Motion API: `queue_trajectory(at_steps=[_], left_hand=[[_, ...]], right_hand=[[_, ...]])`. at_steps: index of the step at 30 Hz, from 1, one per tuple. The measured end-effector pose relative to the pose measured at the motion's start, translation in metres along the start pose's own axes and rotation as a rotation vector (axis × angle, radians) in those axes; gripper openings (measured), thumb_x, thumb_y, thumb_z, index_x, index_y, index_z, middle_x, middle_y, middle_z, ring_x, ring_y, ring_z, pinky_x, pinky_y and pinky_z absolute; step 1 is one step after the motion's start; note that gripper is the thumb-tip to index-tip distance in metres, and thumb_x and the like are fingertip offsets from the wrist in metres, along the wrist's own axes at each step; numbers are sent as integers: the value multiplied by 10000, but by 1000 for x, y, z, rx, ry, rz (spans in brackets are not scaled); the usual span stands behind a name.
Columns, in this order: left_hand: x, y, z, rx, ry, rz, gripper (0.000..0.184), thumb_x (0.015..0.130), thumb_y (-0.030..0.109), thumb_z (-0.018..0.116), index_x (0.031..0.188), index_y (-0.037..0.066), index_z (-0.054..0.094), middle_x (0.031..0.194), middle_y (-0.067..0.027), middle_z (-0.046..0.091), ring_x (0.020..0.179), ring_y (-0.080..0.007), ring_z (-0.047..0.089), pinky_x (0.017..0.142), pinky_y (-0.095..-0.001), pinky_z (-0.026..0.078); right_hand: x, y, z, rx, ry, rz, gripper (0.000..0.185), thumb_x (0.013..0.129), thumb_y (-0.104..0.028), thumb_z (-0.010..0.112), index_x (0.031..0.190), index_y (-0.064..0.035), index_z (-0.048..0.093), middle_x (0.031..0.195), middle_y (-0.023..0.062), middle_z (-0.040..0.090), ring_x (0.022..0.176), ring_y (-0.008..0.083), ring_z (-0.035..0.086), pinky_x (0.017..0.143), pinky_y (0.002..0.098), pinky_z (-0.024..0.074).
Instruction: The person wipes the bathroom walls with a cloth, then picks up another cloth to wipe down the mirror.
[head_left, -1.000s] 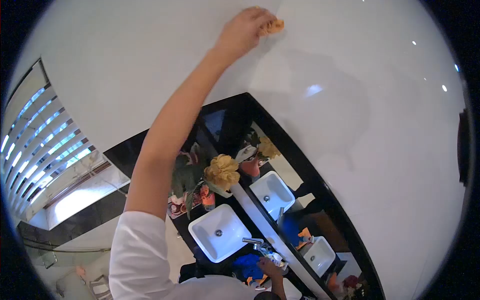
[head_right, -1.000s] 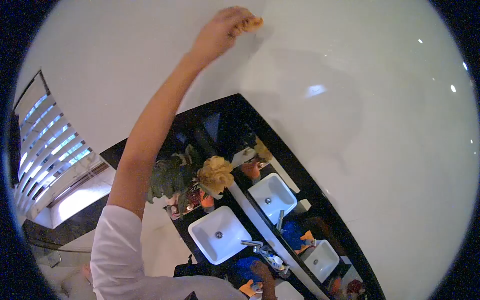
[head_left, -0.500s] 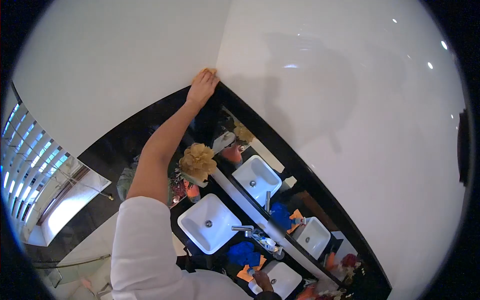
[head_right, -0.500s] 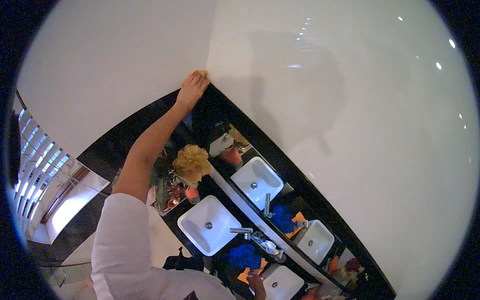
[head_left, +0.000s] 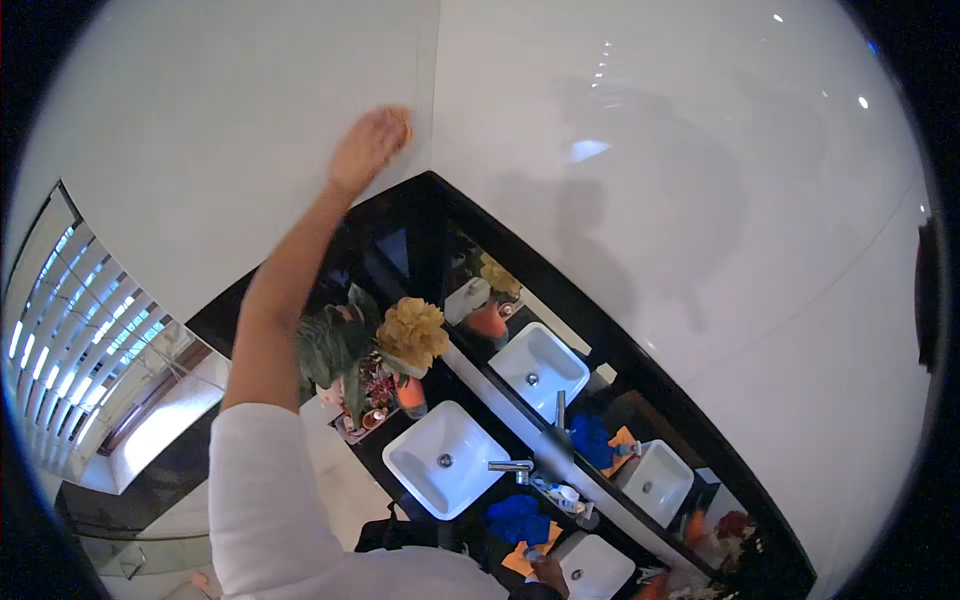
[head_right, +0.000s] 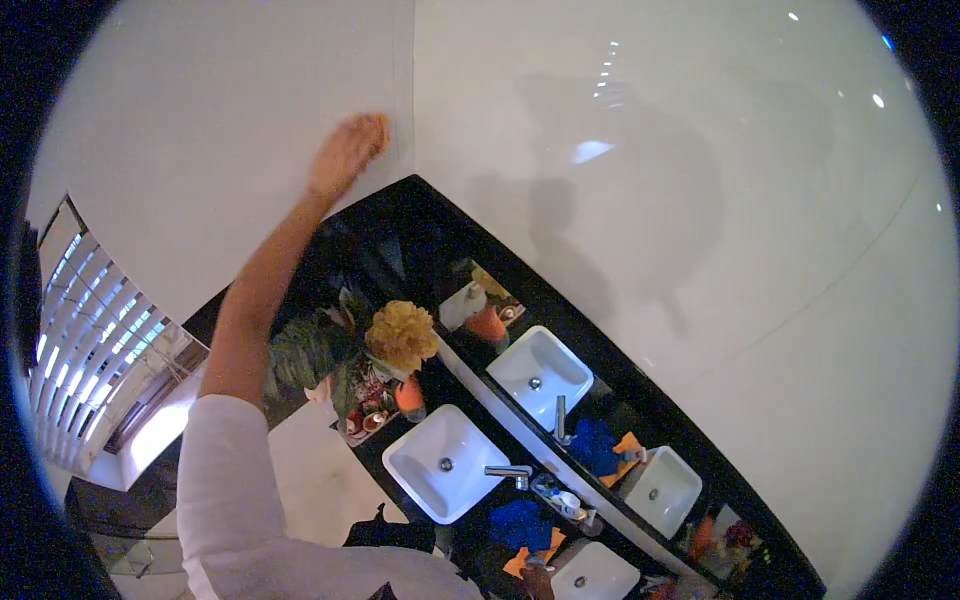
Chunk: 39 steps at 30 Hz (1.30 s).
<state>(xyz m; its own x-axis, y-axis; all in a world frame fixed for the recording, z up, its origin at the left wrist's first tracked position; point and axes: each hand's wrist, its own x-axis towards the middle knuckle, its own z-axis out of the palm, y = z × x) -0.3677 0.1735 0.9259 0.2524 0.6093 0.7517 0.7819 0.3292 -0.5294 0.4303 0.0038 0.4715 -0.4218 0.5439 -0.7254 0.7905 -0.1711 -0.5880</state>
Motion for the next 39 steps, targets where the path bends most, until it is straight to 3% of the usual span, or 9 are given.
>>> queue_trajectory(at_steps=[3, 5, 19, 26, 28, 30, 33, 37, 39], left_hand=[[-76, 66, 51, -213, -415, -61, 340, 830, 216, 520, 1114, 30, 534, 1149, -124, 555, 1115, -273, 498, 976, -397, 384], [-87, 93, 17, -382, -1257, -206, 309, 789, 196, 578, 1070, 70, 604, 1130, -129, 575, 1109, -273, 515, 932, -395, 423], [31, -82, -136, 46, 503, -386, 587, 607, -32, 639, 1168, 96, 521, 1054, -92, 594, 896, -305, 547, 784, -382, 450], [-67, -7, -43, -76, -31, -283, 468, 720, 71, 566, 1184, 80, 500, 1198, -111, 533, 1035, -292, 518, 845, -386, 443], [-127, 41, -15, -131, -263, -104, 488, 748, 111, 550, 1230, 69, 484, 1224, -91, 522, 1072, -259, 502, 879, -379, 435], [-158, 86, -6, -195, -800, -78, 437, 770, 157, 561, 1195, 64, 525, 1228, -80, 520, 1141, -225, 463, 938, -350, 407], [-143, 107, -6, -464, -1376, -557, 355, 748, 275, 639, 1020, 48, 623, 1137, -151, 579, 1079, -306, 549, 889, -383, 461], [-93, 83, -5, -623, -1064, -900, 443, 682, 315, 684, 993, 9, 608, 1036, -197, 614, 989, -366, 583, 860, -438, 467], [-67, 83, -4, -767, -470, -1008, 400, 695, 278, 649, 1028, 60, 610, 945, -231, 624, 930, -354, 602, 789, -419, 492]], right_hand=[[17, 29, -9, 440, 2, 114, 241, 826, -156, 507, 1012, -36, 602, 736, 90, 635, 669, 209, 610, 589, 321, 485], [11, 5, -9, 155, 3, 47, 243, 825, -158, 511, 1010, -29, 603, 740, 89, 635, 665, 205, 609, 588, 319, 485], [36, 10, -23, -279, 40, -408, 265, 822, -174, 539, 996, 14, 606, 771, 85, 633, 638, 180, 599, 580, 311, 485], [33, -63, -32, 109, 212, -71, 257, 835, -209, 510, 930, 3, 619, 869, 138, 643, 684, 190, 624, 607, 324, 493], [48, -18, -28, -736, 153, -591, 202, 835, -170, 494, 913, -22, 607, 804, 104, 631, 652, 185, 620, 521, 334, 470], [20, -15, -19, -707, 91, -525, 216, 833, -205, 496, 898, -30, 606, 828, 126, 626, 702, 258, 608, 578, 386, 471], [-23, -8, -2, -533, -16, -288, 231, 831, -236, 494, 880, -39, 606, 850, 138, 621, 743, 316, 596, 622, 424, 469], [-61, 10, 12, -342, -7, -60, 227, 834, -229, 487, 875, -42, 607, 845, 118, 620, 725, 286, 594, 596, 398, 461], [-72, 15, 19, -281, 2, 5, 225, 836, -226, 483, 873, -44, 608, 842, 109, 619, 716, 272, 593, 583, 385, 458]])
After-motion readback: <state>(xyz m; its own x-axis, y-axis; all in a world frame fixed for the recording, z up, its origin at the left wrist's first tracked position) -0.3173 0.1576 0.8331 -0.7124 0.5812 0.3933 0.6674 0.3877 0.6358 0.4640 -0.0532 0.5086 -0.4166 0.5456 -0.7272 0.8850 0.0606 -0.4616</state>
